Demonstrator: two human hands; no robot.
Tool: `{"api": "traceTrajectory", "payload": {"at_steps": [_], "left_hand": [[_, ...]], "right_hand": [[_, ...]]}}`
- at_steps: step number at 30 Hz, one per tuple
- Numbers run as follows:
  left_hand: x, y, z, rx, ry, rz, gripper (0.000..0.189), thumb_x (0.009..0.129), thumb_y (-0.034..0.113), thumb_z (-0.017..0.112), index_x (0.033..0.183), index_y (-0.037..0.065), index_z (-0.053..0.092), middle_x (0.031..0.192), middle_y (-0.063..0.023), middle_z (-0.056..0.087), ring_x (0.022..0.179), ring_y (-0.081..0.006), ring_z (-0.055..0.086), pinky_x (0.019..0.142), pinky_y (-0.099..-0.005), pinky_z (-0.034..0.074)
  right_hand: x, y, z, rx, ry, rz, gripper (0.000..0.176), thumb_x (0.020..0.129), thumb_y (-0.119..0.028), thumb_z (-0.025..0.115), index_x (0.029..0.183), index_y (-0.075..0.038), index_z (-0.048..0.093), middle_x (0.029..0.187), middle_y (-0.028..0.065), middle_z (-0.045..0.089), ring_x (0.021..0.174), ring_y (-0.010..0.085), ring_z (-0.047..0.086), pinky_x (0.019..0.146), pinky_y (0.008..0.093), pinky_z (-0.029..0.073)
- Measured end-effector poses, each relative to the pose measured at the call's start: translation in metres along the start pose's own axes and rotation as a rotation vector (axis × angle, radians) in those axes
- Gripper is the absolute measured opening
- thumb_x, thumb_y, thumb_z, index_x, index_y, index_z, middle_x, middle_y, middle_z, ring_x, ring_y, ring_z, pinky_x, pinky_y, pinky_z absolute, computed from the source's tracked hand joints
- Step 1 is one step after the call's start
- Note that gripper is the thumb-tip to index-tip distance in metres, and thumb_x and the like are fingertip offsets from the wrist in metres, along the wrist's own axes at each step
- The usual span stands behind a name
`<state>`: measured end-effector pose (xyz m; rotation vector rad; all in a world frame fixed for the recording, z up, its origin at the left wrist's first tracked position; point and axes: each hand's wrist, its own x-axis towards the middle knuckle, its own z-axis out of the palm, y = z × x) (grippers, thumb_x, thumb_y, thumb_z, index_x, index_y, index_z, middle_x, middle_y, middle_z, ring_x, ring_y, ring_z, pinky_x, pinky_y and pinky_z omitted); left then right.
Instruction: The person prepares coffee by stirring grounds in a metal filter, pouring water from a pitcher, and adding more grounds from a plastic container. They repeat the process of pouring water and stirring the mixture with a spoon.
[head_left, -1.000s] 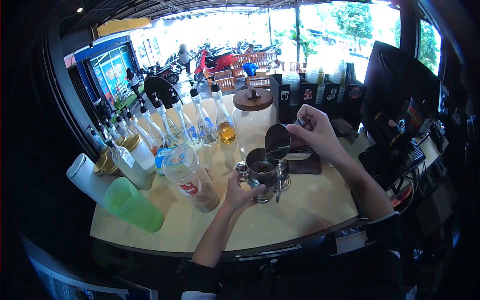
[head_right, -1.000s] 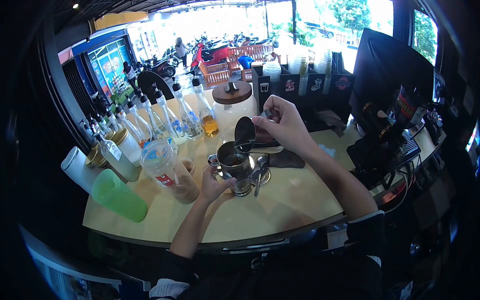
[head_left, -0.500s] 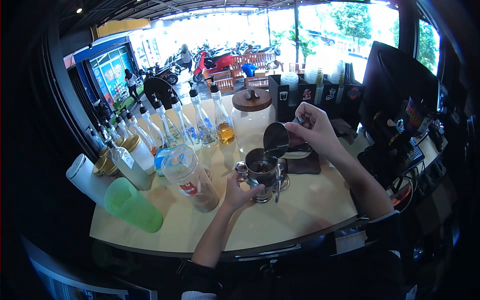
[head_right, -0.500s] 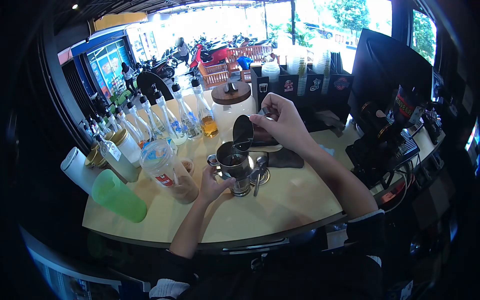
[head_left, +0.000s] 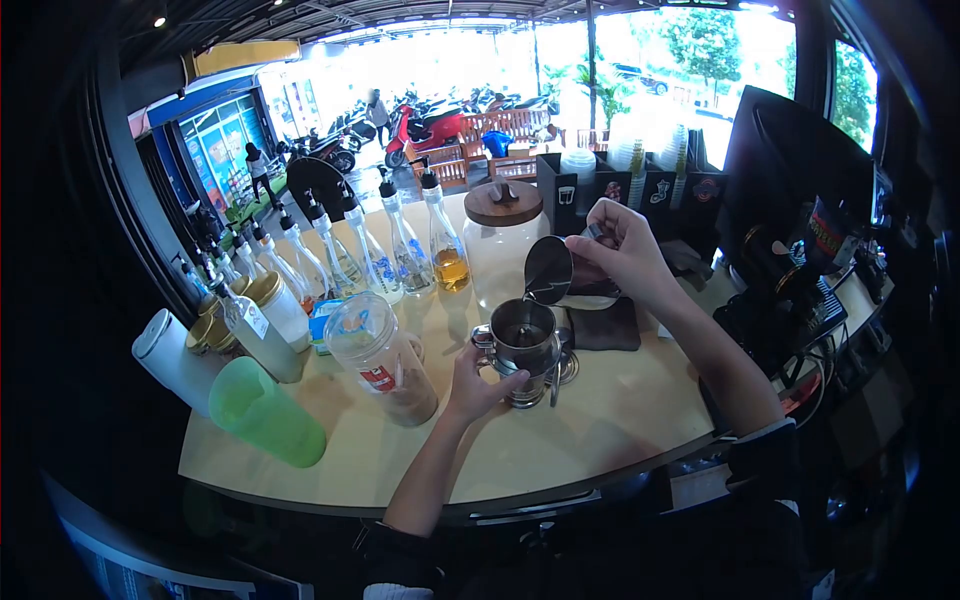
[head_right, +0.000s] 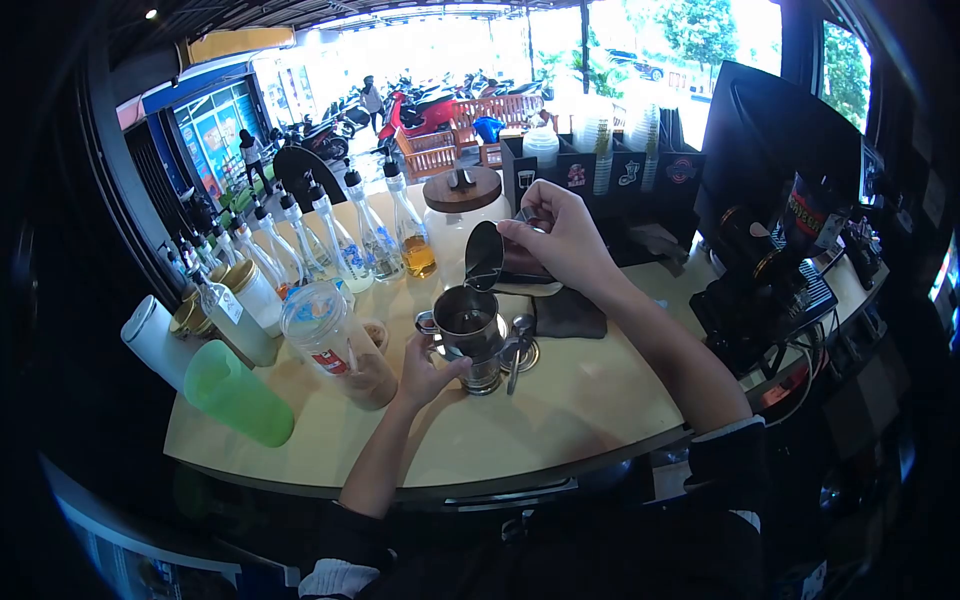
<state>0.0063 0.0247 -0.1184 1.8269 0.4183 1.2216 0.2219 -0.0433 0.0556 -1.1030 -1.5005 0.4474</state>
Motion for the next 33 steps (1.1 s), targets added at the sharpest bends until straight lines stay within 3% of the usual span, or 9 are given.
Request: {"api": "traceTrajectory", "payload": {"at_steps": [24, 26, 33], "left_hand": [[0.0, 0.0, -0.001, 0.035, 0.002, -0.005, 0.058, 0.067, 0.023, 0.083, 0.113, 0.0, 0.055, 0.102, -0.0095, 0.064, 0.094, -0.0178, 0.063, 0.085, -0.0332, 0.05], [0.0, 0.001, -0.001, 0.025, -0.002, 0.002, 0.058, 0.067, 0.023, 0.083, 0.113, 0.0, 0.056, 0.102, -0.0095, 0.064, 0.095, -0.0178, 0.063, 0.085, -0.0333, 0.05], [0.0, -0.002, -0.002, 0.05, -0.008, 0.006, 0.057, 0.067, 0.023, 0.083, 0.113, 0.001, 0.056, 0.102, -0.0089, 0.065, 0.094, -0.0175, 0.063, 0.085, -0.0332, 0.05]], "right_hand": [[0.013, 0.009, 0.003, -0.049, 0.025, -0.025, 0.032, 0.077, -0.01, 0.075, 0.075, -0.006, 0.044, 0.064, -0.0071, 0.039, 0.061, 0.0018, 0.032, 0.054, 0.0195, 0.03], [0.013, 0.012, 0.002, -0.088, -0.002, -0.048, 0.03, 0.082, -0.011, 0.074, 0.078, -0.008, 0.044, 0.066, -0.0097, 0.039, 0.06, -0.0028, 0.031, 0.051, 0.0158, 0.026], [0.006, -0.004, 0.007, -0.048, -0.012, -0.02, 0.03, 0.079, -0.011, 0.074, 0.075, -0.005, 0.045, 0.065, -0.006, 0.043, 0.062, 0.0009, 0.034, 0.054, 0.0195, 0.031]]}}
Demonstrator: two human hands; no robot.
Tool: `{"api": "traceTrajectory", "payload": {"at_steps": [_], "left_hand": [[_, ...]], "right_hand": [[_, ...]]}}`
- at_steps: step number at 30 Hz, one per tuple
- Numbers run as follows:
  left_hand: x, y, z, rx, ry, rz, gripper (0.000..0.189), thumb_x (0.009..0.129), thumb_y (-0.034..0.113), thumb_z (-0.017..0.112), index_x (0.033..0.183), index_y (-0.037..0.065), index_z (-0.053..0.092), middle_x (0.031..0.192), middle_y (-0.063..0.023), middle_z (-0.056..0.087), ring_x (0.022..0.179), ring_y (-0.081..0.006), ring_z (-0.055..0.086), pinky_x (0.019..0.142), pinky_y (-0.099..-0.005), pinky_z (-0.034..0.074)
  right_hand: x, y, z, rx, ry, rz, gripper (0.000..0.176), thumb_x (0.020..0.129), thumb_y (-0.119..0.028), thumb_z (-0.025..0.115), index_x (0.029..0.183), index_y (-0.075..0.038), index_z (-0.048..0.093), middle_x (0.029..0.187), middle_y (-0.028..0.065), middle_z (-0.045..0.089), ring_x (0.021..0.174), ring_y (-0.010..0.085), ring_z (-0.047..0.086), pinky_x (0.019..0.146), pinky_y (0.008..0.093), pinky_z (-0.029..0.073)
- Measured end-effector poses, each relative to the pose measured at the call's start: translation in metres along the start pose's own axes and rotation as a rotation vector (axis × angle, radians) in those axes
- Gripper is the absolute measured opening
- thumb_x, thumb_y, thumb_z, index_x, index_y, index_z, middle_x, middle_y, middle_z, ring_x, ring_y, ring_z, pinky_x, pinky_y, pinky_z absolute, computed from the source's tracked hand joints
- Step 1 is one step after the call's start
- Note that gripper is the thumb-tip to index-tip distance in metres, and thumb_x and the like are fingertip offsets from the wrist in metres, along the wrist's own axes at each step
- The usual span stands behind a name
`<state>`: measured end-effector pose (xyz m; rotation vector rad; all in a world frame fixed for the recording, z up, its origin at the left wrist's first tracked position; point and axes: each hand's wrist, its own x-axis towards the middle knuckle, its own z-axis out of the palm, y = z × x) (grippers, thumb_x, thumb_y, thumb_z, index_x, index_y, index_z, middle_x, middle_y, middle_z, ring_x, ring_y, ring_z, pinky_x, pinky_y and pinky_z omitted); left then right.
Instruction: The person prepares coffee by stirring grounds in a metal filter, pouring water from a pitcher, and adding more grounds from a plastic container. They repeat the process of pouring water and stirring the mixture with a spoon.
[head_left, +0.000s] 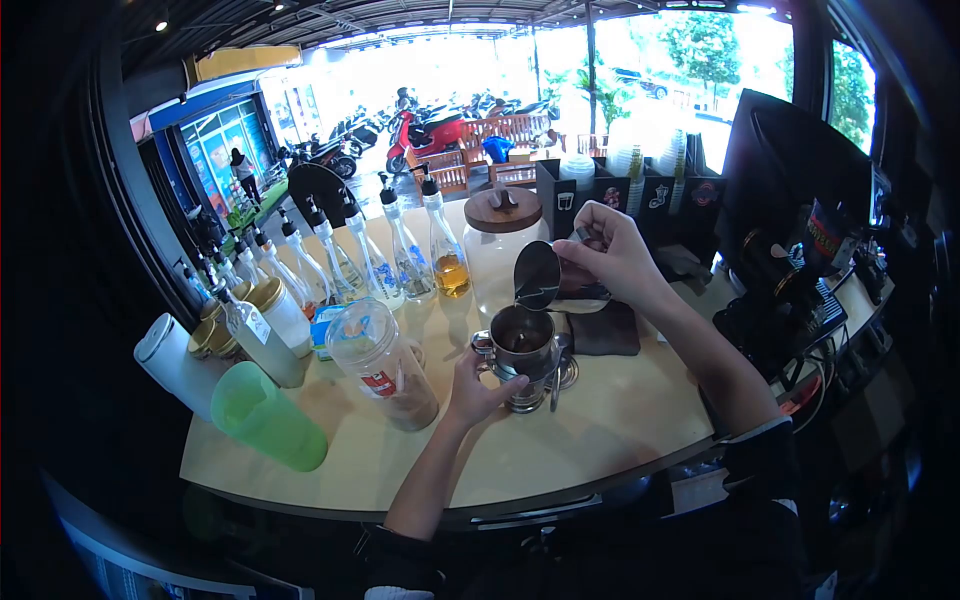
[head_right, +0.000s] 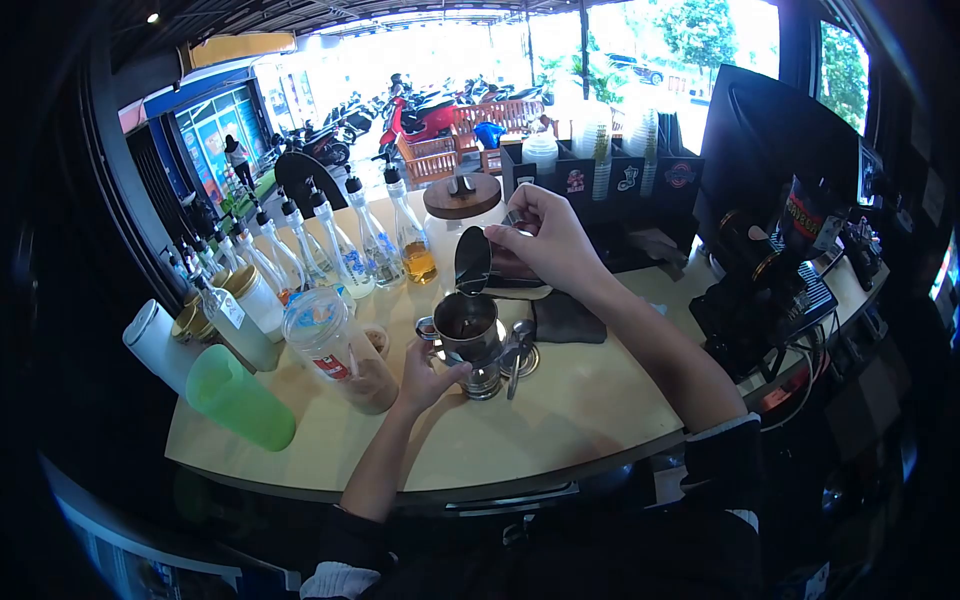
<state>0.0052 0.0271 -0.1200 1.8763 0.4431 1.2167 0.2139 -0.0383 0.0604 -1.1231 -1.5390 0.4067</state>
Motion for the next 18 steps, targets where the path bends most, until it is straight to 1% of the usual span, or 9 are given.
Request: {"api": "traceTrajectory", "payload": {"at_steps": [2, 3, 5, 9, 12, 14, 18], "left_hand": [[0.0, 0.001, 0.0, -0.011, -0.002, -0.001, 0.058, 0.067, 0.023, 0.083, 0.113, 0.001, 0.056, 0.101, -0.0089, 0.065, 0.094, -0.0175, 0.063, 0.085, -0.0333, 0.05], [0.0, 0.001, 0.0, -0.021, -0.004, -0.002, 0.058, 0.067, 0.023, 0.083, 0.113, 0.001, 0.056, 0.101, -0.0088, 0.065, 0.094, -0.0175, 0.063, 0.085, -0.0333, 0.05], [0.0, 0.002, 0.001, -0.016, 0.005, 0.007, 0.058, 0.067, 0.024, 0.083, 0.114, 0.001, 0.056, 0.101, -0.0089, 0.065, 0.094, -0.0176, 0.063, 0.085, -0.0334, 0.05], [0.0, 0.004, 0.001, -0.028, 0.012, -0.005, 0.059, 0.067, 0.024, 0.083, 0.115, 0.001, 0.056, 0.101, -0.0089, 0.065, 0.095, -0.0177, 0.063, 0.085, -0.0337, 0.049], [0.0, 0.001, 0.0, -0.016, 0.003, 0.0, 0.059, 0.067, 0.023, 0.082, 0.115, 0.001, 0.056, 0.101, -0.0088, 0.065, 0.094, -0.0177, 0.063, 0.085, -0.0338, 0.049], [0.0, 0.003, 0.001, -0.026, 0.01, 0.006, 0.058, 0.067, 0.023, 0.082, 0.115, 0.001, 0.056, 0.101, -0.0087, 0.065, 0.094, -0.0176, 0.064, 0.085, -0.0336, 0.05], [0.001, 0.004, 0.001, -0.035, 0.019, 0.025, 0.057, 0.068, 0.023, 0.082, 0.114, 0.001, 0.056, 0.1, -0.0085, 0.065, 0.092, -0.0171, 0.064, 0.083, -0.0329, 0.05]], "right_hand": [[-0.003, -0.008, 0.002, 0.05, -0.008, 0.02, 0.027, 0.079, -0.009, 0.073, 0.077, -0.004, 0.046, 0.067, -0.0046, 0.049, 0.064, -0.0004, 0.039, 0.055, 0.0185, 0.035], [-0.003, -0.007, 0.001, 0.05, -0.008, 0.019, 0.027, 0.079, -0.009, 0.073, 0.077, -0.004, 0.046, 0.067, -0.0046, 0.049, 0.064, -0.0004, 0.039, 0.055, 0.0185, 0.035], [-0.003, -0.005, -0.001, 0.012, -0.029, 0.02, 0.025, 0.08, -0.008, 0.072, 0.079, -0.003, 0.047, 0.071, -0.0032, 0.054, 0.066, -0.0011, 0.044, 0.058, 0.0176, 0.038], [-0.009, -0.012, -0.001, 0.052, -0.034, 0.016, 0.026, 0.08, -0.008, 0.072, 0.079, -0.003, 0.047, 0.071, -0.0034, 0.054, 0.066, -0.0012, 0.043, 0.057, 0.0175, 0.038], [-0.011, -0.013, -0.003, 0.097, -0.037, 0.012, 0.027, 0.08, -0.009, 0.073, 0.078, -0.004, 0.046, 0.071, -0.0043, 0.052, 0.065, -0.0014, 0.04, 0.055, 0.0173, 0.035], [-0.013, -0.01, -0.006, 0.087, -0.034, 0.007, 0.029, 0.08, -0.01, 0.073, 0.076, -0.006, 0.044, 0.069, -0.0059, 0.048, 0.063, -0.0014, 0.037, 0.054, 0.0173, 0.032], [-0.014, -0.007, -0.01, 0.053, -0.022, 0.009, 0.031, 0.08, -0.01, 0.073, 0.075, -0.006, 0.043, 0.067, -0.007, 0.044, 0.062, -0.0015, 0.036, 0.053, 0.0173, 0.031]]}}
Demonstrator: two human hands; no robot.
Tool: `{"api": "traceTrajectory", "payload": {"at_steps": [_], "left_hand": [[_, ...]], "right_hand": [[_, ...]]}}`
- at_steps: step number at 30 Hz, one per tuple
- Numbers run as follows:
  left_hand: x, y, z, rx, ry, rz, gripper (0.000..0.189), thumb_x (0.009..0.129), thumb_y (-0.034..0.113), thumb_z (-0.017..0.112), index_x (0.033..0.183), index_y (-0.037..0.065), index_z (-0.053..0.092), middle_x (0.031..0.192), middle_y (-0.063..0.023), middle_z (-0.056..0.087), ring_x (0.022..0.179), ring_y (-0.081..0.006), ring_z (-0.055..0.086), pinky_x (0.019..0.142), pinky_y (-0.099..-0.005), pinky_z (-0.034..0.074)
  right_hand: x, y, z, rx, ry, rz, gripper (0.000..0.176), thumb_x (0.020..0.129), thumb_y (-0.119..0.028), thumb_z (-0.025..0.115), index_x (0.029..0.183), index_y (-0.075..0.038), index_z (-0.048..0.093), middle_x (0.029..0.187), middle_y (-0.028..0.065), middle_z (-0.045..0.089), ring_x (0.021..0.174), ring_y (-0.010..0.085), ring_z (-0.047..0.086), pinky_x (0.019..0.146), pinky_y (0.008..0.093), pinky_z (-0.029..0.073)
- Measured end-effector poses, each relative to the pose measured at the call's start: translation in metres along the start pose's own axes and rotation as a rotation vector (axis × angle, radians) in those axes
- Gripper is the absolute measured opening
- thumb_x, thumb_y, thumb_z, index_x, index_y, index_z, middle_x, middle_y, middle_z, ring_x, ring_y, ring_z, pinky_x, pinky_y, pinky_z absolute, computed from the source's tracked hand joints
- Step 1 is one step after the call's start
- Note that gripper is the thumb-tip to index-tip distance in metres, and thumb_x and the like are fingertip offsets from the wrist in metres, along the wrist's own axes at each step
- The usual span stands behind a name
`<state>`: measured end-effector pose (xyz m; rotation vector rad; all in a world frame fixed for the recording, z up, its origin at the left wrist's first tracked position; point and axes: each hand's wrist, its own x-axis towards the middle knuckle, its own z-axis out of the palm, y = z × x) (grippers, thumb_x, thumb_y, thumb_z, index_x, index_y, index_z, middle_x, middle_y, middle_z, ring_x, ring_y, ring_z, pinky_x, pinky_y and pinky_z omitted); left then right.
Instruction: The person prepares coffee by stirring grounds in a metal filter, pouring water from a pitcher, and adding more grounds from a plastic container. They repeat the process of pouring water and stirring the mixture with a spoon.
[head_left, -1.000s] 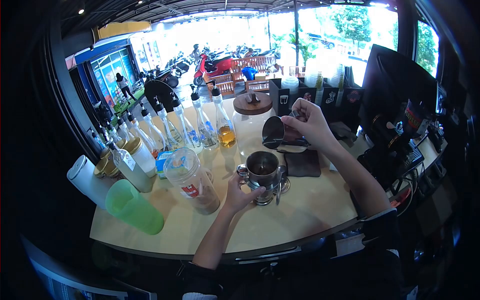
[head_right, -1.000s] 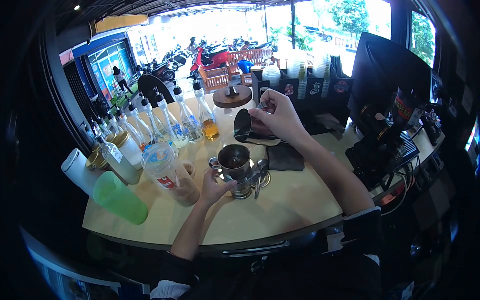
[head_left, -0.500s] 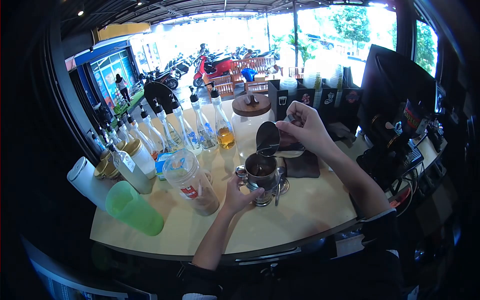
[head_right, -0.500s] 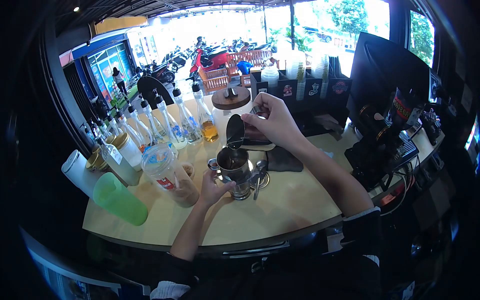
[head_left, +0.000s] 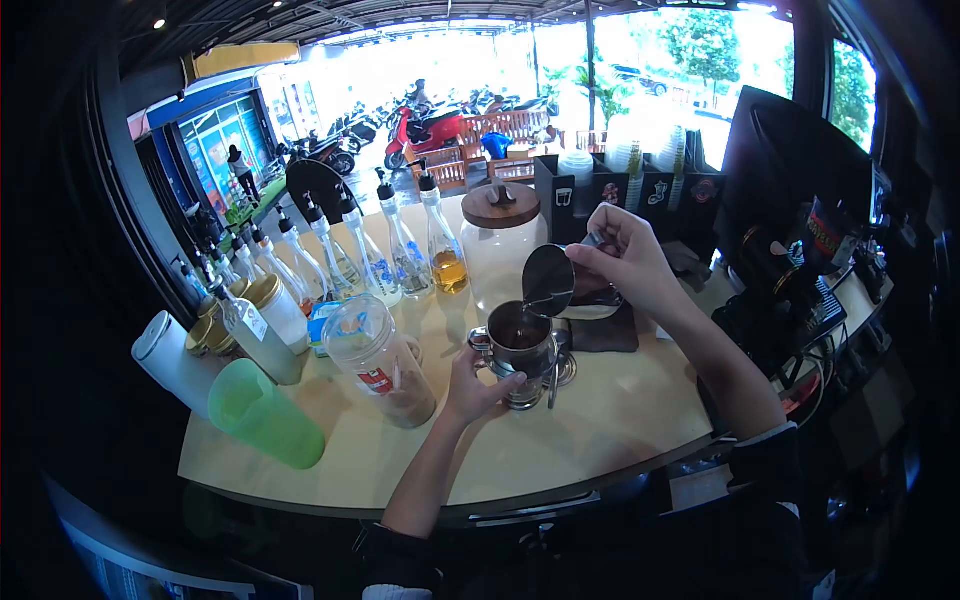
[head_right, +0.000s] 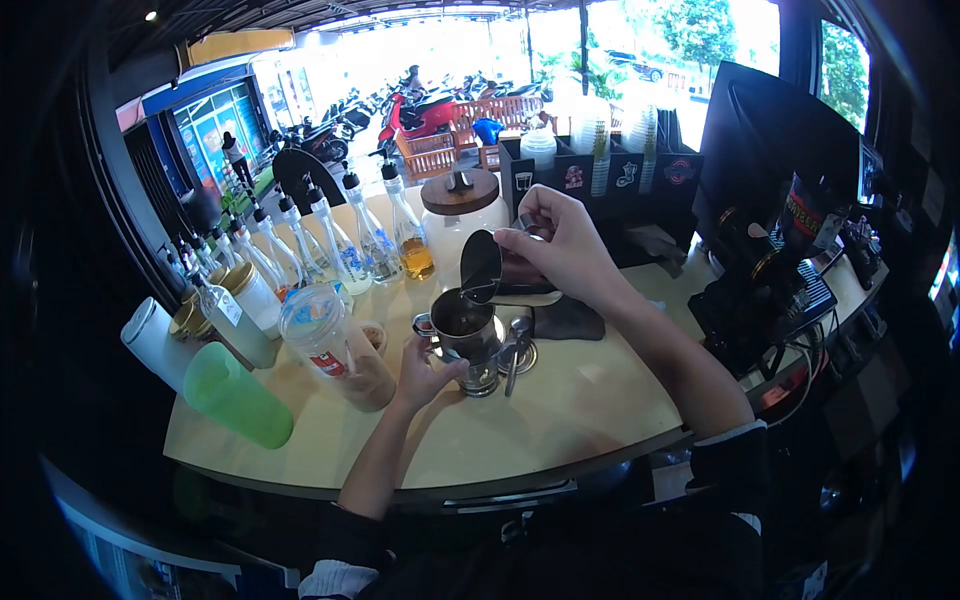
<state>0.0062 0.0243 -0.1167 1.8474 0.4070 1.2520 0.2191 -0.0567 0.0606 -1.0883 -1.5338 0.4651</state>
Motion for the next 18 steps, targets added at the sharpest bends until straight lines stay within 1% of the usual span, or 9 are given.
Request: {"api": "traceTrajectory", "payload": {"at_steps": [2, 8, 12, 18], "left_hand": [[-0.001, 0.0, 0.0, -0.005, 0.005, -0.007, 0.057, 0.068, 0.023, 0.082, 0.113, 0.001, 0.056, 0.1, -0.0084, 0.065, 0.092, -0.0169, 0.064, 0.083, -0.0327, 0.05], [-0.001, -0.003, -0.001, 0.014, -0.005, -0.014, 0.057, 0.068, 0.024, 0.082, 0.113, 0.001, 0.056, 0.1, -0.0083, 0.065, 0.092, -0.0167, 0.064, 0.083, -0.0326, 0.05], [-0.001, -0.004, -0.001, 0.018, -0.007, -0.019, 0.058, 0.067, 0.024, 0.083, 0.114, 0.001, 0.056, 0.1, -0.0086, 0.065, 0.092, -0.017, 0.064, 0.083, -0.0326, 0.05], [-0.001, -0.005, -0.001, 0.017, -0.011, -0.03, 0.058, 0.067, 0.024, 0.083, 0.113, 0.001, 0.057, 0.101, -0.0095, 0.064, 0.093, -0.0177, 0.064, 0.083, -0.0332, 0.051]], "right_hand": [[0.0, 0.001, -0.002, 0.002, 0.01, 0.0, 0.03, 0.08, -0.01, 0.073, 0.075, -0.007, 0.043, 0.065, -0.0077, 0.041, 0.061, -0.0012, 0.034, 0.052, 0.0177, 0.03], [0.002, 0.005, -0.004, -0.049, 0.039, 0.025, 0.03, 0.079, -0.008, 0.073, 0.075, -0.007, 0.043, 0.064, -0.0081, 0.039, 0.06, -0.0001, 0.032, 0.052, 0.0178, 0.028], [0.006, 0.009, -0.003, -0.022, 0.037, 0.021, 0.03, 0.08, -0.008, 0.073, 0.075, -0.007, 0.043, 0.064, -0.0081, 0.039, 0.06, 0.0001, 0.032, 0.052, 0.0179, 0.028], [0.011, 0.006, 0.002, -0.035, 0.041, 0.01, 0.03, 0.08, -0.009, 0.074, 0.075, -0.007, 0.044, 0.065, -0.0079, 0.041, 0.061, -0.0006, 0.034, 0.053, 0.0173, 0.031]]}}
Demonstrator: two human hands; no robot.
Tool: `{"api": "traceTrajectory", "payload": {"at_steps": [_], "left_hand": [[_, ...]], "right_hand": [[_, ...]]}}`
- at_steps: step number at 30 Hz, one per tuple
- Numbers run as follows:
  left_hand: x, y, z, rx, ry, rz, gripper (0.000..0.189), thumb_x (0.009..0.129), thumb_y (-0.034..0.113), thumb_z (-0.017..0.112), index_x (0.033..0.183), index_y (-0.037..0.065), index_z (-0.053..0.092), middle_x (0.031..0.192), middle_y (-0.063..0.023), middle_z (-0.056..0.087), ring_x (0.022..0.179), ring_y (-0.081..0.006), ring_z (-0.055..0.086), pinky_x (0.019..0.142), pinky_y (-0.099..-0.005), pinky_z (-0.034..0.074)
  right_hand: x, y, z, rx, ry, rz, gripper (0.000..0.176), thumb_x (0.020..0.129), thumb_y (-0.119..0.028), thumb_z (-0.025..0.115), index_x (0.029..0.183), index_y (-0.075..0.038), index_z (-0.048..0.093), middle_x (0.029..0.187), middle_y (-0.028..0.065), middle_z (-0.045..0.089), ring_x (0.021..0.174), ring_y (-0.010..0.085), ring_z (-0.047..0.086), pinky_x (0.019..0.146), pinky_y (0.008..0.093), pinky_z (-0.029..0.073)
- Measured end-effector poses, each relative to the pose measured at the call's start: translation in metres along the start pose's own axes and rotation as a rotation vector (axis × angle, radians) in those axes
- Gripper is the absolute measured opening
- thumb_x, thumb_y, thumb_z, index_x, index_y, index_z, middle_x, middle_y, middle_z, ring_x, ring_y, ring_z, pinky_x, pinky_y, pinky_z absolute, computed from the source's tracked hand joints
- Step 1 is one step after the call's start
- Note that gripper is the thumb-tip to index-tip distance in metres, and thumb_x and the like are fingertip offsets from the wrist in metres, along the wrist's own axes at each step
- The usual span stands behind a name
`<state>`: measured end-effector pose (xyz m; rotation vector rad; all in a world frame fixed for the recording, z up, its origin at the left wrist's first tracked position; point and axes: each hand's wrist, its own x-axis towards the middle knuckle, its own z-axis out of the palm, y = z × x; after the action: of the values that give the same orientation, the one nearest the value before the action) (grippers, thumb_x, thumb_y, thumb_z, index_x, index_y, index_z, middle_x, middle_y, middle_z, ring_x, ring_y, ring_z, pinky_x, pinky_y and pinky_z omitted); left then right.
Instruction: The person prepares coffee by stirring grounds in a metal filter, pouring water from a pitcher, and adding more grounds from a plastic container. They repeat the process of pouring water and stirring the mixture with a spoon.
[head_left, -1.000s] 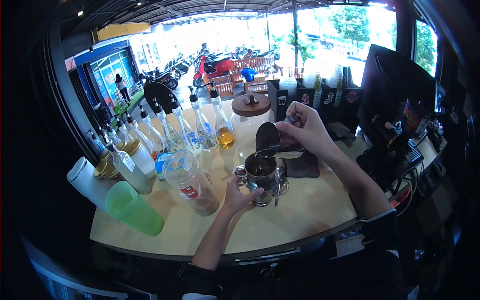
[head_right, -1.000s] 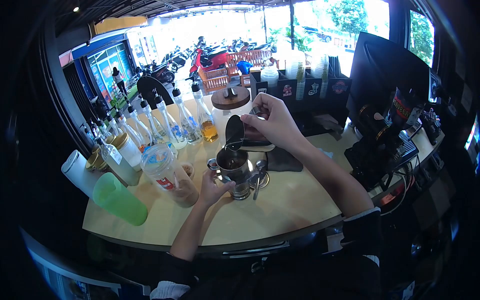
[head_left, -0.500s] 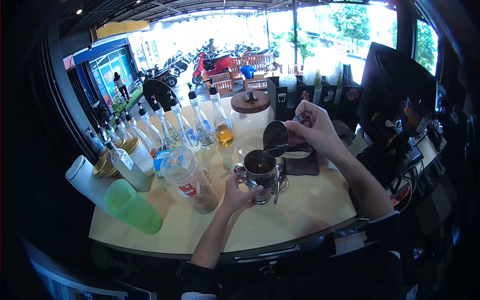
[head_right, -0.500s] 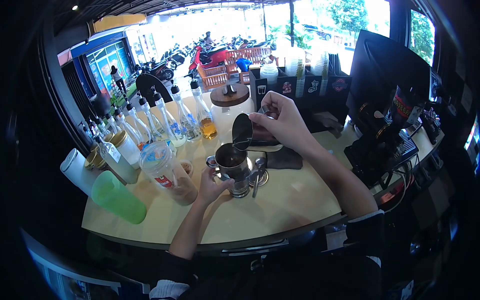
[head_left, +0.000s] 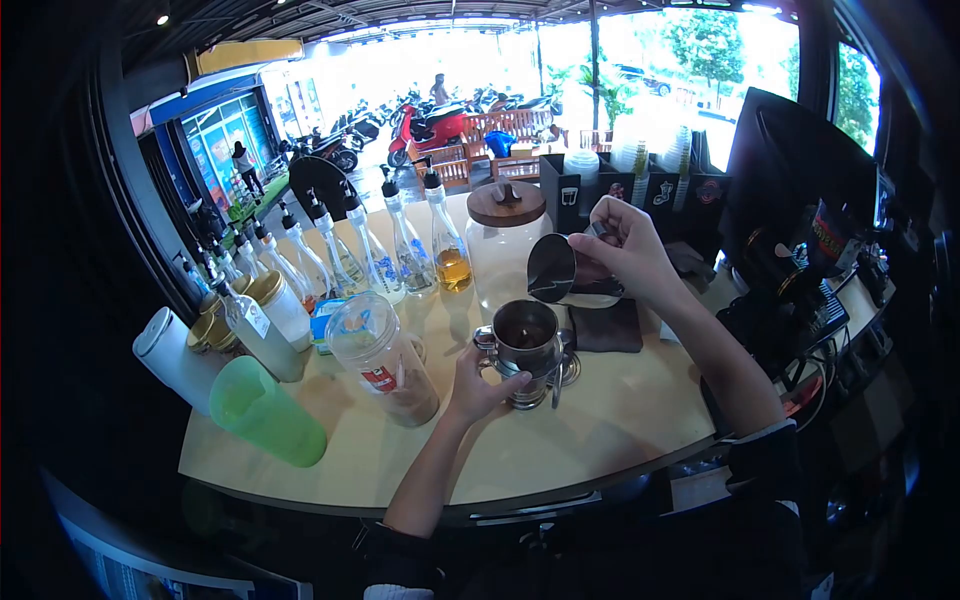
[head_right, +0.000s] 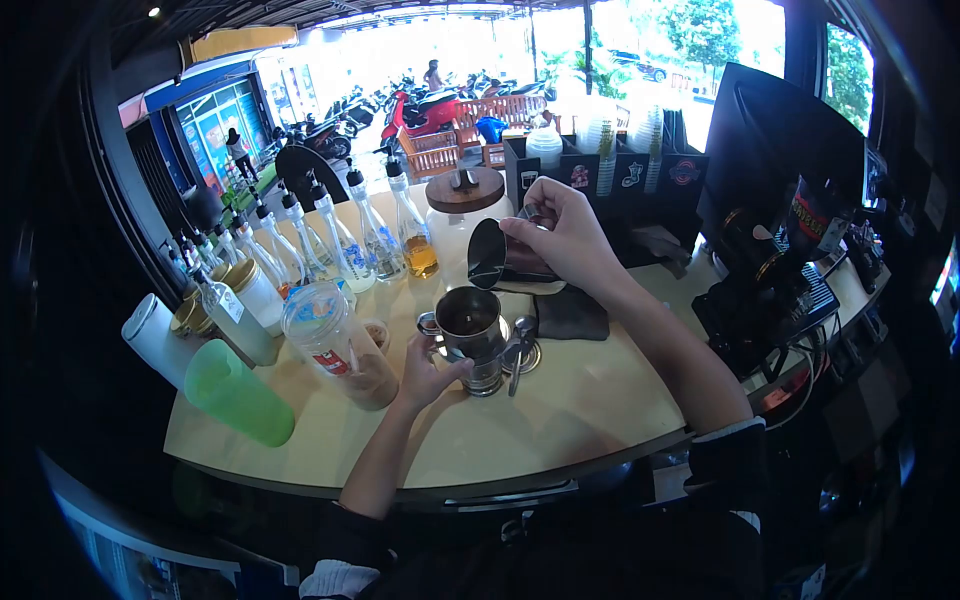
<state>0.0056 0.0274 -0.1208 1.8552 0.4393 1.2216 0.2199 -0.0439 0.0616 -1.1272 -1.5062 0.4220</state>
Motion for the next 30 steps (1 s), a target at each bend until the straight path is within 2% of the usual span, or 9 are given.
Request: {"api": "traceTrajectory", "payload": {"at_steps": [21, 30], "left_hand": [[-0.0005, -0.0053, 0.0005, -0.009, 0.005, -0.003, 0.059, 0.067, 0.026, 0.083, 0.114, 0.002, 0.057, 0.101, -0.0084, 0.064, 0.093, -0.0174, 0.063, 0.084, -0.0338, 0.05], [0.0001, -0.0005, 0.0004, -0.003, 0.002, -0.003, 0.059, 0.067, 0.024, 0.083, 0.114, 0.002, 0.056, 0.101, -0.0084, 0.065, 0.093, -0.0173, 0.063, 0.084, -0.0337, 0.05]], "right_hand": [[0.0046, 0.0054, 0.0011, -0.003, 0.005, -0.002, 0.031, 0.079, -0.009, 0.074, 0.076, -0.006, 0.043, 0.067, -0.0067, 0.042, 0.064, 0.0006, 0.035, 0.055, 0.0187, 0.032], [0.0068, 0.0045, 0.006, -0.005, -0.027, -0.014, 0.029, 0.08, -0.009, 0.073, 0.076, -0.005, 0.044, 0.067, -0.0047, 0.049, 0.064, -0.0006, 0.041, 0.055, 0.0177, 0.035]]}}
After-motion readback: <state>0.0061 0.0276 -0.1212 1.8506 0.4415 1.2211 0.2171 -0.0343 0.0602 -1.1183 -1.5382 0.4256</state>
